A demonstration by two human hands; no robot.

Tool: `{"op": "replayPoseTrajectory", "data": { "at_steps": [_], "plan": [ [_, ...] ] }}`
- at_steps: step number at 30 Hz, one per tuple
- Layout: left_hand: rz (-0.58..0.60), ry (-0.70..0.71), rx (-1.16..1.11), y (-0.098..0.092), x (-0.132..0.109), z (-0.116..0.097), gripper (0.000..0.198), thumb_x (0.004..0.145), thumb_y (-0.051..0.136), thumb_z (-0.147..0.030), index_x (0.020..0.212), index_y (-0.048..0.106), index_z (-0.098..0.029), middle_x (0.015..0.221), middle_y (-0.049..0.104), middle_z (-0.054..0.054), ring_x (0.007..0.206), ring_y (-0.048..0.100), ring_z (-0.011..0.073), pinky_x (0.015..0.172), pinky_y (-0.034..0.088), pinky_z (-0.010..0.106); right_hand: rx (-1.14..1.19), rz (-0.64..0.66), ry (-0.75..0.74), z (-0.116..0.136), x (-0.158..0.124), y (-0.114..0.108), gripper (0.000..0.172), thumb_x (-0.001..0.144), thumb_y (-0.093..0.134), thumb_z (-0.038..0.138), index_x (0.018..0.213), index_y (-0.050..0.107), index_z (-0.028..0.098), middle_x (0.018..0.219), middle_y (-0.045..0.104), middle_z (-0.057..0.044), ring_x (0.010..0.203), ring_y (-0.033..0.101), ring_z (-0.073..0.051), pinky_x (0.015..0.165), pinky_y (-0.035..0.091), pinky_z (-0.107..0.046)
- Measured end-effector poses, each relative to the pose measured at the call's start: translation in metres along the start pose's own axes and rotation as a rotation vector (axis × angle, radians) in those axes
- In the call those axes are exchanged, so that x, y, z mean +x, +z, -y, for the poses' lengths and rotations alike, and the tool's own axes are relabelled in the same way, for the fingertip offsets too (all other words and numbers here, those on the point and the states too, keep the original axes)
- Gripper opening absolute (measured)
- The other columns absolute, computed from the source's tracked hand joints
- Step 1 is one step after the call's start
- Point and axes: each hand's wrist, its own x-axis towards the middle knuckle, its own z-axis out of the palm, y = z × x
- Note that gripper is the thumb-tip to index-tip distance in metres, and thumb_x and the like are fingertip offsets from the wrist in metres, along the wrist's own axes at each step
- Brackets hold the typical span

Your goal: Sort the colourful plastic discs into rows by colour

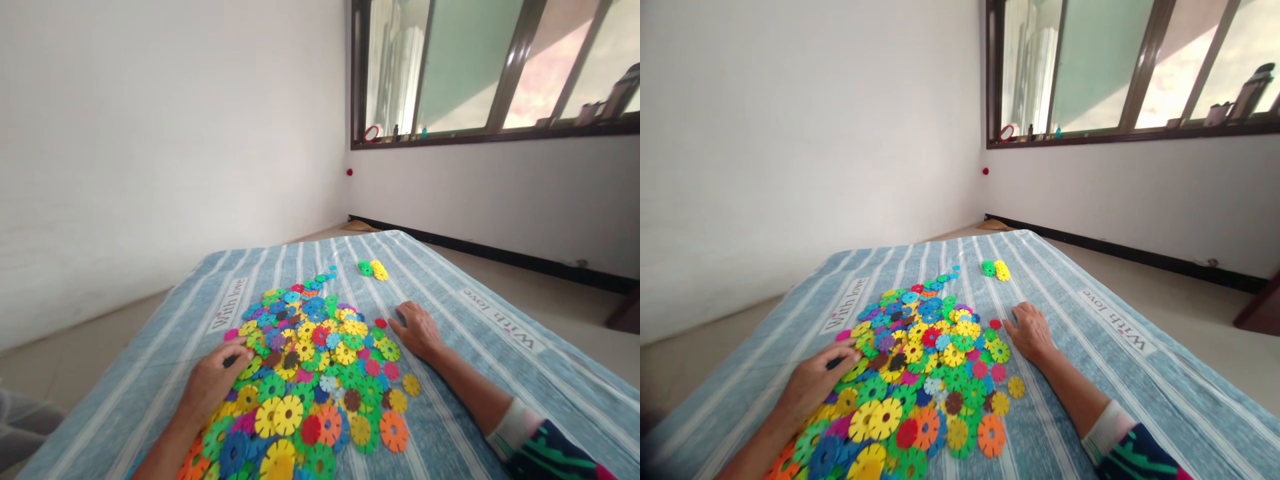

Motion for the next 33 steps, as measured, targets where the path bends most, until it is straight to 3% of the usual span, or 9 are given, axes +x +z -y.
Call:
{"op": "replayPoseTrajectory", "data": {
  "at_steps": [14, 33],
  "plan": [
    [0.025, -0.005, -0.015, -0.004, -0.004, -0.009, 0.035, 0.065, 0.054, -0.054, 0.063, 0.07, -0.023, 0.111, 0.073, 0.005, 0.105, 0.065, 0.028, 0.094, 0.047, 0.034, 0.161, -0.055, -0.136, 0.005, -0.034, -0.006, 0.023, 0.088, 0.049, 0.036, 0.086, 0.067, 0.02, 0.095, 0.065, -0.006, 0.094, 0.057, -0.019, 0.087, 0.04, -0.029],
    [0.013, -0.01, -0.067, 0.002, -0.008, -0.005, 0.032, 0.067, 0.055, -0.052, 0.065, 0.069, -0.023, 0.113, 0.072, 0.006, 0.106, 0.065, 0.0258, 0.098, 0.044, 0.033, 0.122, -0.063, -0.193, -0.001, -0.037, -0.003, 0.023, 0.088, 0.051, 0.036, 0.083, 0.068, 0.021, 0.095, 0.067, -0.006, 0.092, 0.06, -0.02, 0.085, 0.042, -0.028]
  ]
}}
